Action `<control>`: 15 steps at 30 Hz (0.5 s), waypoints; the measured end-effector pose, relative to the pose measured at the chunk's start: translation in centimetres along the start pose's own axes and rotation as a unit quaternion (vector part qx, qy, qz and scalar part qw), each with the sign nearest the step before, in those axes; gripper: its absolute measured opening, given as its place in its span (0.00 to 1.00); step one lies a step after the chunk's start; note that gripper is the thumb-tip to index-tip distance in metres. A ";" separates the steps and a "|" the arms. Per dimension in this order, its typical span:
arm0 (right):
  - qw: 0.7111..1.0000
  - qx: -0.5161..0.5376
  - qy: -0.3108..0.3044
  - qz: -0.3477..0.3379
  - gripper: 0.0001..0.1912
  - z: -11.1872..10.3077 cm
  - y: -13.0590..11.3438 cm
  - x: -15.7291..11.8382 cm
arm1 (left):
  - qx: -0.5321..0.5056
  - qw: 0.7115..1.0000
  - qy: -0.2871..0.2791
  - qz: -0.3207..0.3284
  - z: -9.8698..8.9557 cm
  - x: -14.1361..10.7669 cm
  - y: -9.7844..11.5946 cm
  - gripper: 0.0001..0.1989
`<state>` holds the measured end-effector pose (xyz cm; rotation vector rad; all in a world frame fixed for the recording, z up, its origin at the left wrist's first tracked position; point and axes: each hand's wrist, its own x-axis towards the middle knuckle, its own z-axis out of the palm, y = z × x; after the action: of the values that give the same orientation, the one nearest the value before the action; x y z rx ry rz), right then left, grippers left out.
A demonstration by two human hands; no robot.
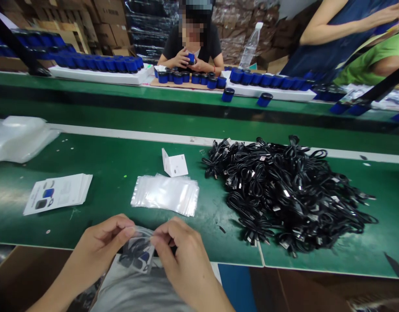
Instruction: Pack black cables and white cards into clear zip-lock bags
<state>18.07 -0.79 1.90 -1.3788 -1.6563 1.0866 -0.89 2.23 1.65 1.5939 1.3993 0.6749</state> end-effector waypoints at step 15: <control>0.998 -0.020 0.037 -0.052 0.08 -0.1 0.2 0.4 | 0.036 0.998 -0.011 0.051 -0.2 -0.1 -0.4 0.10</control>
<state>18.19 -0.33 1.79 -1.3266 -1.6840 0.9369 -1.28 2.16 1.44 1.7335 1.3461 0.6716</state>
